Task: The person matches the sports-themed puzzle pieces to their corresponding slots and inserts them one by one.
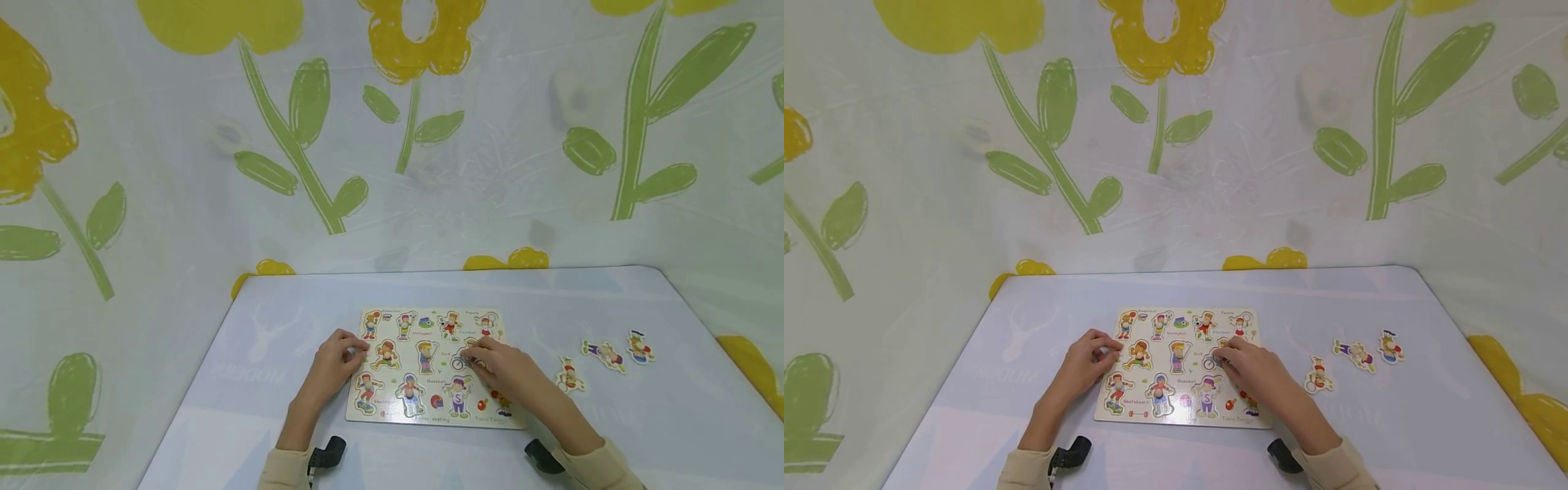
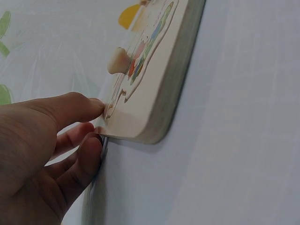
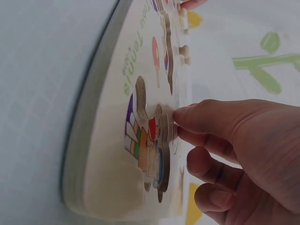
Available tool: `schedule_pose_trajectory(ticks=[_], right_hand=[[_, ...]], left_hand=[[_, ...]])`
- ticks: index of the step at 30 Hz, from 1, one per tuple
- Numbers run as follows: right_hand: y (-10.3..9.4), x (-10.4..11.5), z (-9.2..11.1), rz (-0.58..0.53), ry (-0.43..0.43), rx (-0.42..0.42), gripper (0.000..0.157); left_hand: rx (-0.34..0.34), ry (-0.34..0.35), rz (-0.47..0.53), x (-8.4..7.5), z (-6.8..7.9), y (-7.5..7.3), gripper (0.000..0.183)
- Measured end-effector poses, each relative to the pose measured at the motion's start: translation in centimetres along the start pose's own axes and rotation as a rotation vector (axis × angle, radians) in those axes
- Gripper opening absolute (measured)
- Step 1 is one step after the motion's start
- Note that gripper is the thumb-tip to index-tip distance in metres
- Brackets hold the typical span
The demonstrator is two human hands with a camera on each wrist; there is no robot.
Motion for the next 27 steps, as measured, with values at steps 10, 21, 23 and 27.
schedule_pose_trajectory(ticks=[10,21,23,27], right_hand=[[-0.5,-1.2,0.9,-0.006,0.037,0.038,0.032],[-2.2,-4.3,1.5,-0.052,0.119,0.053,0.023],[-2.7,-5.3,1.6,-0.047,0.159,0.064,0.026],[-3.6,-7.3,2.2,-0.032,0.241,0.074,0.029]], left_hand=[[-0.013,0.016,-0.013,0.1,-0.1,0.1,0.010],[-0.013,0.011,-0.013,0.1,-0.1,0.1,0.010],[-0.012,0.012,-0.010,0.1,-0.1,0.1,0.010],[-0.013,0.011,-0.011,0.2,-0.1,0.1,0.011]])
Point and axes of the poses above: each hand's wrist, its own z-axis away from the middle knuckle, its own y-axis out of the palm, x = y × z, the point moved 7 cm from there along -z, towards the middle knuckle, and after that the axes turned 3 degrees about y, right-handed, at the moved point
